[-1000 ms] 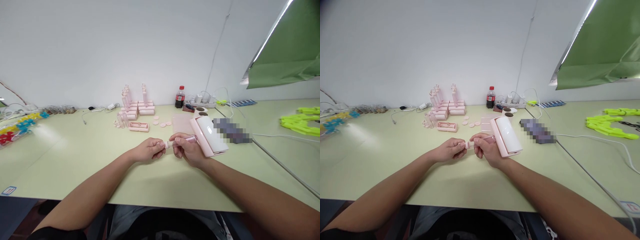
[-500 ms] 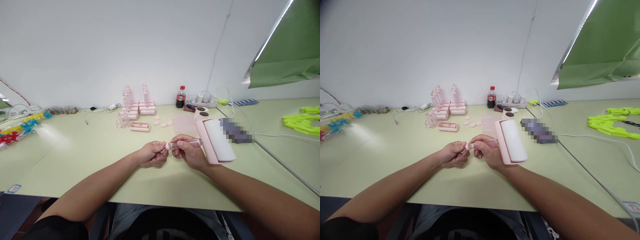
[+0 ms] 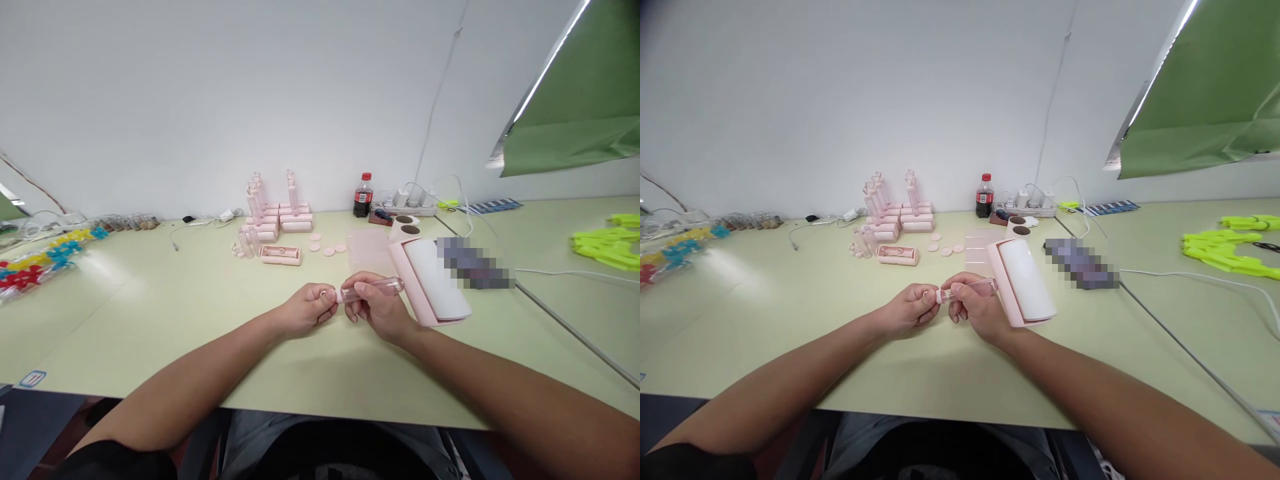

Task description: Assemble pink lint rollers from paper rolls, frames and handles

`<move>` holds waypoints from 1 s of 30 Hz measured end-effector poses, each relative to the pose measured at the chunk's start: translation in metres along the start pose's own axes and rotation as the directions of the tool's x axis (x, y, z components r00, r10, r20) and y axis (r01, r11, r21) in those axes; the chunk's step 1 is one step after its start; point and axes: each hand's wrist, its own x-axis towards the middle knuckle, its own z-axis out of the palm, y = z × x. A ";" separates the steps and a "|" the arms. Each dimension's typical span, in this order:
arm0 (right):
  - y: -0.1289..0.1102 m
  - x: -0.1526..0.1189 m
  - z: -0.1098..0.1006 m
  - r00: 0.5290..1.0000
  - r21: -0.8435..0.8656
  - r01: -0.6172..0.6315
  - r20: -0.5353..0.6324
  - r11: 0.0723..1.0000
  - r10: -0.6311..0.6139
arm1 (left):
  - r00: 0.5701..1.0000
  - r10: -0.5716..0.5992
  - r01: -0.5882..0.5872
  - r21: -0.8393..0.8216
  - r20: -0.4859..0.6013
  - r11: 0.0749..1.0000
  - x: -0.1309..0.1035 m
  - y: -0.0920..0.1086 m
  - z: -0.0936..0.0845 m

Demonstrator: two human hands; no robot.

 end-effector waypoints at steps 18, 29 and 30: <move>-0.028 0.002 -0.008 0.996 -0.279 0.000 0.085 0.960 0.024 | 0.999 -0.024 0.024 -0.017 0.028 1.000 -0.001 -0.002 0.002; -0.013 0.006 -0.004 1.000 -0.141 -0.016 0.015 0.990 0.019 | 0.995 -0.026 0.039 0.124 -0.100 0.992 0.003 -0.005 -0.006; -0.012 0.006 -0.004 1.000 -0.145 -0.002 0.013 0.989 0.004 | 0.990 0.030 0.001 0.225 -0.135 0.974 0.003 -0.003 -0.009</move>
